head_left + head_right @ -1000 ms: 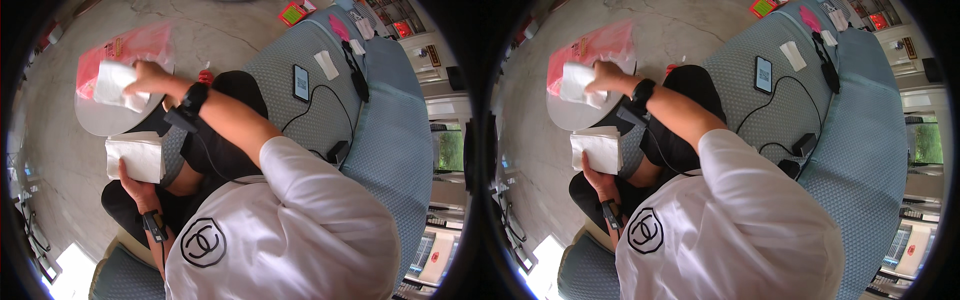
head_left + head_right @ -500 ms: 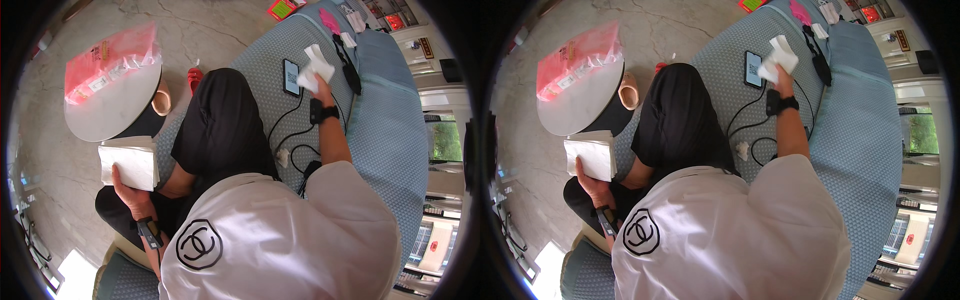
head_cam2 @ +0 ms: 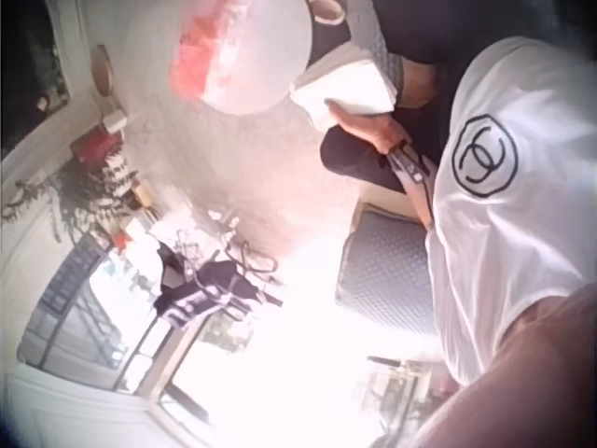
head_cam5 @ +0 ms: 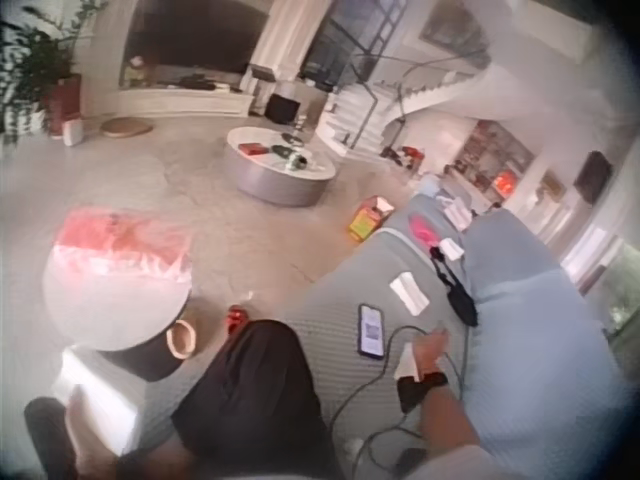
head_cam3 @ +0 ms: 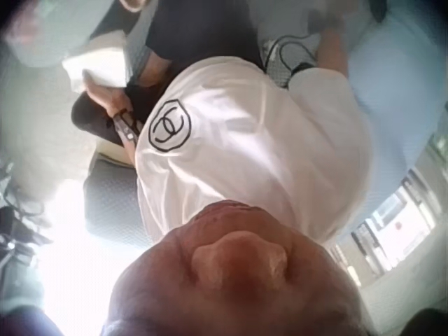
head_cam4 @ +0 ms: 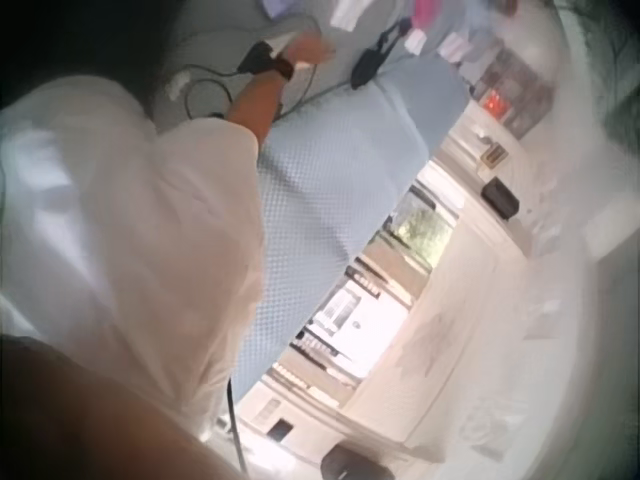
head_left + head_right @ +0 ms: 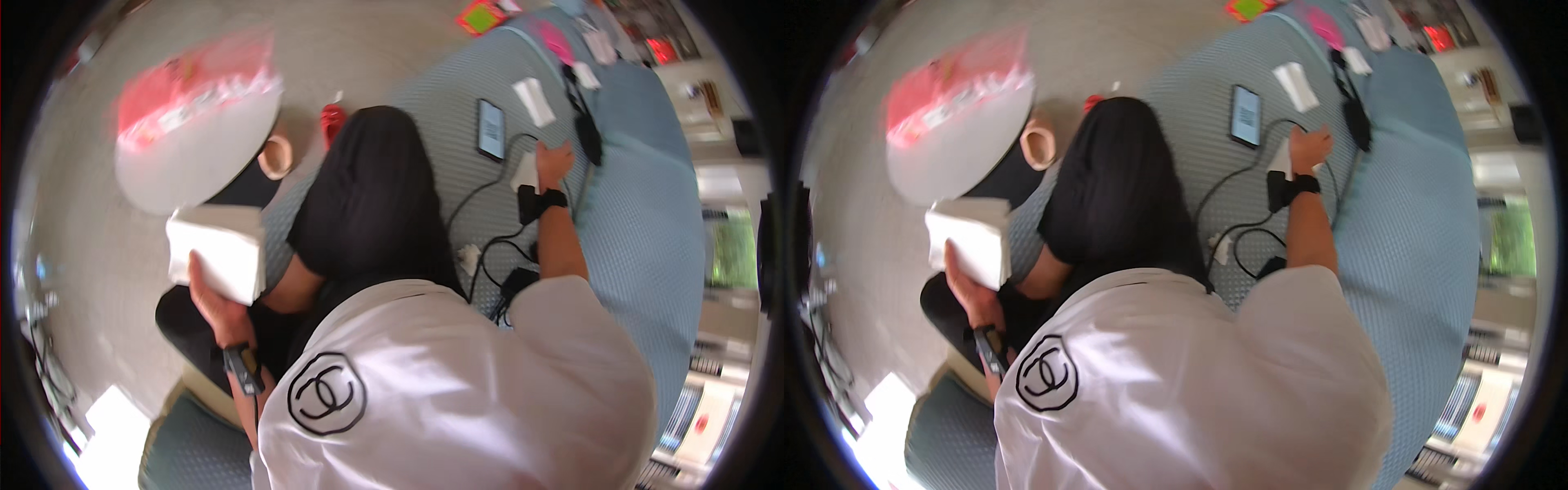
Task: The person is sorting and organizing a stack of white paper napkins while sitting on a couch.
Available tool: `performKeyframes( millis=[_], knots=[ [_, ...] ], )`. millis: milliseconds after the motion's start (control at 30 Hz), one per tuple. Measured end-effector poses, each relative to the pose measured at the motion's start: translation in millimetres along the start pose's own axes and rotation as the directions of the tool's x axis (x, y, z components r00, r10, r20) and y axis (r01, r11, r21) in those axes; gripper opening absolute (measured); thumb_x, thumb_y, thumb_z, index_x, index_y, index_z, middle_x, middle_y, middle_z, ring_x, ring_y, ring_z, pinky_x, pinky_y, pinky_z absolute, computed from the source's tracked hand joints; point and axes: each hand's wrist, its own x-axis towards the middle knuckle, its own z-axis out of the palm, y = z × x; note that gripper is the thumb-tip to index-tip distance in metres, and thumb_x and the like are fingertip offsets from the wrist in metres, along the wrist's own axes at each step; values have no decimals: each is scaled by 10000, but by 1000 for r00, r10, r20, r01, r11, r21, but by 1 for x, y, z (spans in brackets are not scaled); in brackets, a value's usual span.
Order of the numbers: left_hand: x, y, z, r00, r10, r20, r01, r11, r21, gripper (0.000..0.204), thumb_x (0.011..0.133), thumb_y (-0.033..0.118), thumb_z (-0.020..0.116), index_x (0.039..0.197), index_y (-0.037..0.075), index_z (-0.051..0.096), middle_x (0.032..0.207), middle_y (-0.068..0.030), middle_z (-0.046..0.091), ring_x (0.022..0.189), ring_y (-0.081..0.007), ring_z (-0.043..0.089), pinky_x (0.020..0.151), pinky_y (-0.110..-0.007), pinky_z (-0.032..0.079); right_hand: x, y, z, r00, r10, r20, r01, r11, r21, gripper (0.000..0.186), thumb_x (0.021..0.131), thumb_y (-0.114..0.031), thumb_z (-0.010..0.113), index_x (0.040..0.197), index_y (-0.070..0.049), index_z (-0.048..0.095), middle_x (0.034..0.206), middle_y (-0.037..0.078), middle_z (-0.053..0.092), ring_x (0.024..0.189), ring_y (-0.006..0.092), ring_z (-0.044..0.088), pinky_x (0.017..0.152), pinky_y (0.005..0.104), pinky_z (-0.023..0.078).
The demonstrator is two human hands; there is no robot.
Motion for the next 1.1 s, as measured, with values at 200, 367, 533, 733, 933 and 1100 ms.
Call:
performKeyframes(
  millis=[200, 367, 533, 733, 933, 1100],
  knots=[
    [-3, -10, 12, 1000, -4, 15, 5, 998, -61, 409, 826, 228, 597, 1147, 3, 480, 1066, -95, 580, 955, -217, 572, 850, -337, 462, -8, -192, -60, 740, -666, -91, 542, 512, 666, 460, 709, -214, 690, 1107, -50, 527, 1067, 121, 542, 997, 243, 520, 813, 349, 428],
    [-9, -4, 10, 981, -58, 186, 83, 988, -130, 528, 853, 417, 514, 1206, 34, 429, 1101, -123, 559, 958, -237, 579, 849, -355, 476, -147, -310, -142, 294, -953, -76, 79, -55, 995, 376, 773, -156, 645, 1105, -26, 526, 985, 85, 595, 873, 154, 583, 733, 266, 476],
    [-12, 3, 18, 980, -43, 192, 65, 991, -113, 684, 854, 609, 284, 1243, 58, 400, 1136, -127, 538, 990, -253, 565, 860, -361, 470, -246, -327, -174, -162, -984, 72, -316, 120, 941, 486, 845, -416, 544, 1098, -1, 520, 897, 74, 610, 720, 130, 595, 640, 241, 488],
    [-8, 3, 15, 973, -54, 226, 86, 988, -132, 740, 834, 654, 231, 1255, 66, 394, 1156, -121, 521, 1018, -241, 541, 859, -344, 464, -256, -317, -184, -318, -947, -39, -397, 96, 913, 580, 852, -477, 496, 1127, 32, 500, 963, 91, 579, 924, 136, 530, 825, 239, 405],
    [1, -4, 11, 996, -40, 76, 39, 999, 14, 709, 849, 625, 266, 1253, 56, 391, 1164, -120, 516, 1036, -222, 523, 894, -327, 428, -263, -320, -176, -311, -950, 27, -443, 170, 881, 663, 801, -510, 556, 1155, 44, 469, 1015, 104, 566, 964, 154, 518, 840, 248, 402],
    [-1, -4, 14, 981, -53, 186, 50, 999, 21, 800, 812, 679, 254, 1308, 55, 307, 1284, -112, 411, 1182, -250, 403, 984, -360, 336, -277, -324, -161, -329, -936, 128, -366, 251, 896, 665, 783, -451, 612, 1202, 31, 425, 1055, 129, 549, 982, 177, 525, 852, 265, 411]
  ],
)
